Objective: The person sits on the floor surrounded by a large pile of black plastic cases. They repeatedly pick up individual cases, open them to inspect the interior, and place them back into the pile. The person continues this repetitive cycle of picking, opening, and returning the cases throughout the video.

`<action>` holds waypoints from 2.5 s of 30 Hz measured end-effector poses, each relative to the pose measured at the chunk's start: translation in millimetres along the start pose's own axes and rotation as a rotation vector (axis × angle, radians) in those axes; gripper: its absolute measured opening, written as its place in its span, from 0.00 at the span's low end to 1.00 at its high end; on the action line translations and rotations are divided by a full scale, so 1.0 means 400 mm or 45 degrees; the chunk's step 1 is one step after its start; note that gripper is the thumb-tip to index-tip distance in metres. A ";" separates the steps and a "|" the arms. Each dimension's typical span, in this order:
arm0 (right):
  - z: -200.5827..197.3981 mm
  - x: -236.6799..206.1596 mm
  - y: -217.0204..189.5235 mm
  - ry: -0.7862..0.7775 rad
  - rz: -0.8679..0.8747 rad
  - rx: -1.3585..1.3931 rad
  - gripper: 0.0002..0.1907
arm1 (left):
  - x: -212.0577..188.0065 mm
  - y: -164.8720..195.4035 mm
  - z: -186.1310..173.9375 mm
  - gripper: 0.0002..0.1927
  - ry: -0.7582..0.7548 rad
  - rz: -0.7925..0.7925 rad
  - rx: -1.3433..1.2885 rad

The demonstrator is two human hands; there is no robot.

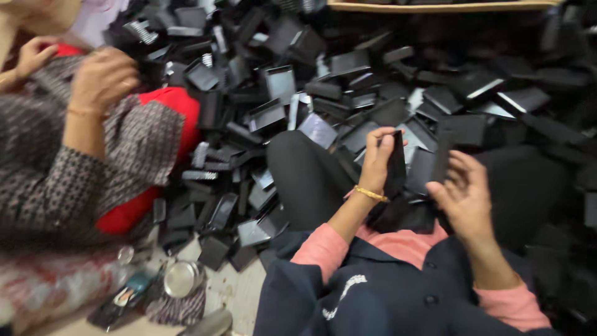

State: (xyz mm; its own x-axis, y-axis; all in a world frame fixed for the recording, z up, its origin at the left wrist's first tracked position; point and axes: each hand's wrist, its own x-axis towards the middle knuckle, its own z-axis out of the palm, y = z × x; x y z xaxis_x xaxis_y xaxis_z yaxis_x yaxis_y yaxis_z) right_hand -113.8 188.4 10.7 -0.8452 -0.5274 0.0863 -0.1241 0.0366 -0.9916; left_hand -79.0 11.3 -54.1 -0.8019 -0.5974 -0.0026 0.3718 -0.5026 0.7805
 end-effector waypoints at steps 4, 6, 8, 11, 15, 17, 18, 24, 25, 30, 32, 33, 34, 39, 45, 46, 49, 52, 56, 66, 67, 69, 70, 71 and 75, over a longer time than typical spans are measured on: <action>0.039 -0.019 0.001 -0.131 0.029 -0.020 0.39 | -0.026 -0.007 0.053 0.22 -0.075 0.042 -0.003; 0.048 -0.028 0.002 -0.144 0.000 0.002 0.36 | -0.036 0.003 0.065 0.22 -0.048 0.122 0.113; 0.050 -0.031 0.005 -0.156 -0.004 0.032 0.35 | -0.043 0.016 0.067 0.22 -0.029 0.005 0.003; 0.046 -0.027 0.018 -0.173 0.032 0.141 0.34 | -0.047 0.022 0.068 0.23 -0.063 -0.028 0.038; 0.040 -0.026 0.045 -0.190 0.062 0.188 0.34 | -0.047 0.013 0.070 0.24 -0.078 -0.030 0.074; 0.027 -0.029 0.054 -0.238 0.174 0.241 0.33 | -0.046 0.020 0.059 0.23 -0.025 0.335 0.453; 0.017 -0.031 0.056 -0.291 0.293 0.330 0.32 | -0.048 0.026 0.054 0.25 -0.008 0.518 0.637; -0.005 -0.028 0.058 -0.468 0.559 0.463 0.23 | -0.064 0.112 -0.050 0.18 -0.003 0.588 1.262; 0.010 -0.033 0.058 -0.412 0.465 0.275 0.22 | -0.067 0.116 -0.058 0.20 0.097 0.671 1.294; 0.086 -0.068 0.040 -0.220 0.265 0.191 0.18 | -0.094 0.108 -0.082 0.23 0.263 0.456 1.200; 0.076 -0.027 0.019 -0.334 0.275 0.071 0.16 | -0.093 0.104 -0.094 0.23 0.275 0.353 1.182; 0.062 0.016 0.008 -0.430 0.240 -0.079 0.16 | -0.085 0.105 -0.103 0.23 0.279 0.300 1.206; 0.046 0.070 -0.004 -0.528 0.205 -0.231 0.16 | -0.075 0.107 -0.112 0.23 0.286 0.246 1.231; -0.003 0.431 -0.033 -0.083 -0.093 0.695 0.11 | 0.110 0.154 -0.211 0.12 -0.016 0.551 1.599; 0.039 0.373 0.025 -0.188 -0.249 -0.446 0.12 | 0.478 0.158 -0.343 0.28 -0.092 1.091 2.756; 0.042 0.350 0.045 -0.161 -0.322 -0.575 0.12 | 0.516 0.161 -0.362 0.28 -0.036 1.289 2.906; 0.027 0.327 0.112 -0.033 -0.346 -0.867 0.09 | 0.559 0.163 -0.370 0.12 -0.272 0.449 2.956; -0.014 0.356 0.165 -0.036 -0.310 -1.054 0.09 | 0.518 0.166 -0.352 0.18 -0.348 0.567 2.603; 0.001 0.379 0.216 -0.059 -0.253 -1.030 0.08 | 0.374 0.219 -0.299 0.15 -0.059 0.486 2.009; 0.250 0.460 0.256 -0.802 -0.836 -1.508 0.10 | 0.005 0.323 -0.216 0.35 -0.049 0.017 -0.499; 0.230 0.453 0.234 -0.766 -0.908 -1.516 0.14 | -0.007 0.323 -0.219 0.31 -0.054 0.031 -0.507; 0.165 0.423 0.179 -0.708 -0.594 -1.171 0.10 | -0.009 0.295 -0.221 0.27 0.001 0.026 -0.471; 0.130 0.386 0.149 -0.577 -0.431 -0.906 0.13 | -0.009 0.277 -0.222 0.27 0.029 0.015 -0.454; 0.096 0.344 0.119 -0.445 -0.268 -0.646 0.15 | -0.006 0.252 -0.218 0.26 -0.011 -0.019 -0.428; 0.031 0.194 0.018 -0.469 0.173 0.406 0.30 | -0.019 0.105 -0.139 0.25 -0.059 -0.237 -0.416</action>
State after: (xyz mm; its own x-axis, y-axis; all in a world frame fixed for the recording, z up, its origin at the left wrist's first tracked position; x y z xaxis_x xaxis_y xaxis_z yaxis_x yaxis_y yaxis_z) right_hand -173.9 137.1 9.0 -0.5962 -0.8023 -0.0285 0.1880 -0.1051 -0.9765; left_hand -31.3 -40.3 -56.0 -0.8872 -0.4521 -0.0915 0.3415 -0.7770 0.5288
